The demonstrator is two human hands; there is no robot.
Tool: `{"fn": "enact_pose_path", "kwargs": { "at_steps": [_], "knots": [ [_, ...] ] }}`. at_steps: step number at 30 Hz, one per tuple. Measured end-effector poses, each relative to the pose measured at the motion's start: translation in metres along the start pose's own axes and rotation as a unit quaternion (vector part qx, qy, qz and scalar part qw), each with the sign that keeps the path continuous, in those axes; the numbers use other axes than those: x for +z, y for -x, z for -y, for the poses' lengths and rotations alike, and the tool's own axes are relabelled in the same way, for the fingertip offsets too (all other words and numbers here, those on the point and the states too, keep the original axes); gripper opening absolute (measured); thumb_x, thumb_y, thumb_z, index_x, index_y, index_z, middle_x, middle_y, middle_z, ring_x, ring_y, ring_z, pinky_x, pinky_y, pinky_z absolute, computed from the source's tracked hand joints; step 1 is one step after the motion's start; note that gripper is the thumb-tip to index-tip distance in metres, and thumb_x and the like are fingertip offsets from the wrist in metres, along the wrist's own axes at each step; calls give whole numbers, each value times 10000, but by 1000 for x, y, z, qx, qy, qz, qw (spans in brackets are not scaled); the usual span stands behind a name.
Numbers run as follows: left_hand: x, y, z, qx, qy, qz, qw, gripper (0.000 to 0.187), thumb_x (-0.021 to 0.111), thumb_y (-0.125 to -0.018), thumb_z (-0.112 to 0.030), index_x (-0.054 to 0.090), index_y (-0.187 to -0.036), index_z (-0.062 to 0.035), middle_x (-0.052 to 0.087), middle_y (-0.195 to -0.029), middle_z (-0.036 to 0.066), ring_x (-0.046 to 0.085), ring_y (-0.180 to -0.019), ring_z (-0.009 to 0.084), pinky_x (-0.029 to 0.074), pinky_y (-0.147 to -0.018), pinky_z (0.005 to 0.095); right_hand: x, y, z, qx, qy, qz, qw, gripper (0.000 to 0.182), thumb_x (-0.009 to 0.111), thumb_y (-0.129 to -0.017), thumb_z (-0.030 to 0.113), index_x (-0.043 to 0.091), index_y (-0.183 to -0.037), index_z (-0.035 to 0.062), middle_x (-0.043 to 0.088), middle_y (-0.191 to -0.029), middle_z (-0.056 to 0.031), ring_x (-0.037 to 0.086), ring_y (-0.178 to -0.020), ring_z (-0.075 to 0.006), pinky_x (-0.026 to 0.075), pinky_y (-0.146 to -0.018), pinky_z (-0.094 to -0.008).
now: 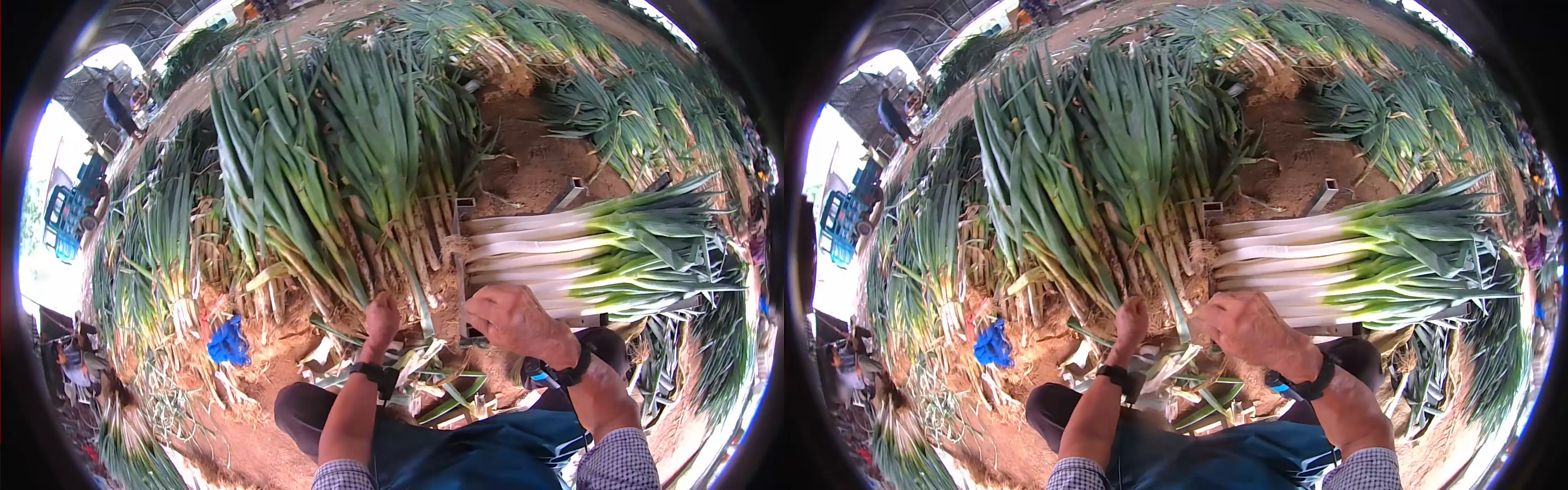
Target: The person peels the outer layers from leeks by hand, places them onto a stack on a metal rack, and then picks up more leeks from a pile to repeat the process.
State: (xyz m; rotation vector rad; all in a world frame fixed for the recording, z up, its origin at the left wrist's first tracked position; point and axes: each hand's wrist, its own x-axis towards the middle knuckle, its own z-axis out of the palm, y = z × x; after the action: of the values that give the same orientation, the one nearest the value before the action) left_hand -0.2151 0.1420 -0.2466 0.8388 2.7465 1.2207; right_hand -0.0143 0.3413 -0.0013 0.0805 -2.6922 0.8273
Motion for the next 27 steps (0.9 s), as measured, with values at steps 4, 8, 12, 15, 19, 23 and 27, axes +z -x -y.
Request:
{"fn": "enact_pose_path", "kwargs": {
  "at_steps": [4,8,12,15,19,23,27],
  "knots": [
    [49,-13,32,-114,-17,178,977,235,575,-915,-214,680,-978,-12,694,-941,219,675,-916,396,516,-760,459,-1,9,3,-7,6,20,1000,120,684,-825,95,628,-926,63,611,-820,-102,655,-734,-306,533,-643,-418],
    [138,32,99,-107,-97,209,967,402,660,-823,-304,678,-975,68,674,-997,338,642,-1001,499,526,-834,493,-13,13,11,-13,12,55,998,144,697,-802,106,623,-918,62,601,-837,-91,644,-738,-288,532,-643,-408],
    [164,41,80,-288,42,84,953,607,756,-776,-388,631,-1099,111,670,-984,355,652,-1005,485,530,-870,493,-12,20,12,-14,15,76,997,234,752,-779,148,628,-955,57,580,-854,-70,618,-740,-258,515,-656,-386],
    [142,21,55,-357,-3,175,917,760,786,-771,-490,577,-1241,71,632,-1157,349,630,-1120,439,502,-936,516,-11,23,10,-12,12,86,996,230,739,-787,163,622,-951,51,568,-838,-63,615,-722,-242,506,-661,-368],
    [170,35,45,-339,-212,32,916,798,745,-784,-566,559,-1287,25,467,-1422,322,410,-1343,495,405,-1057,565,-17,20,11,-10,23,115,993,220,719,-785,174,617,-934,49,571,-828,-65,617,-708,-238,514,-648,-369],
    [164,20,65,-338,-122,123,925,797,750,-777,-548,555,-1300,20,548,-1321,333,501,-1253,491,438,-1013,549,-12,18,13,-37,2,40,999,184,696,-800,181,605,-900,56,563,-793,-51,633,-717,-223,519,-643,-364],
    [129,34,63,-246,-21,108,963,712,788,-740,-546,671,-1125,42,671,-1106,332,670,-994,453,531,-843,482,-6,22,1,6,30,139,990,104,597,-844,164,586,-890,71,594,-835,-80,660,-784,-250,526,-695,-376]
  ]
}}
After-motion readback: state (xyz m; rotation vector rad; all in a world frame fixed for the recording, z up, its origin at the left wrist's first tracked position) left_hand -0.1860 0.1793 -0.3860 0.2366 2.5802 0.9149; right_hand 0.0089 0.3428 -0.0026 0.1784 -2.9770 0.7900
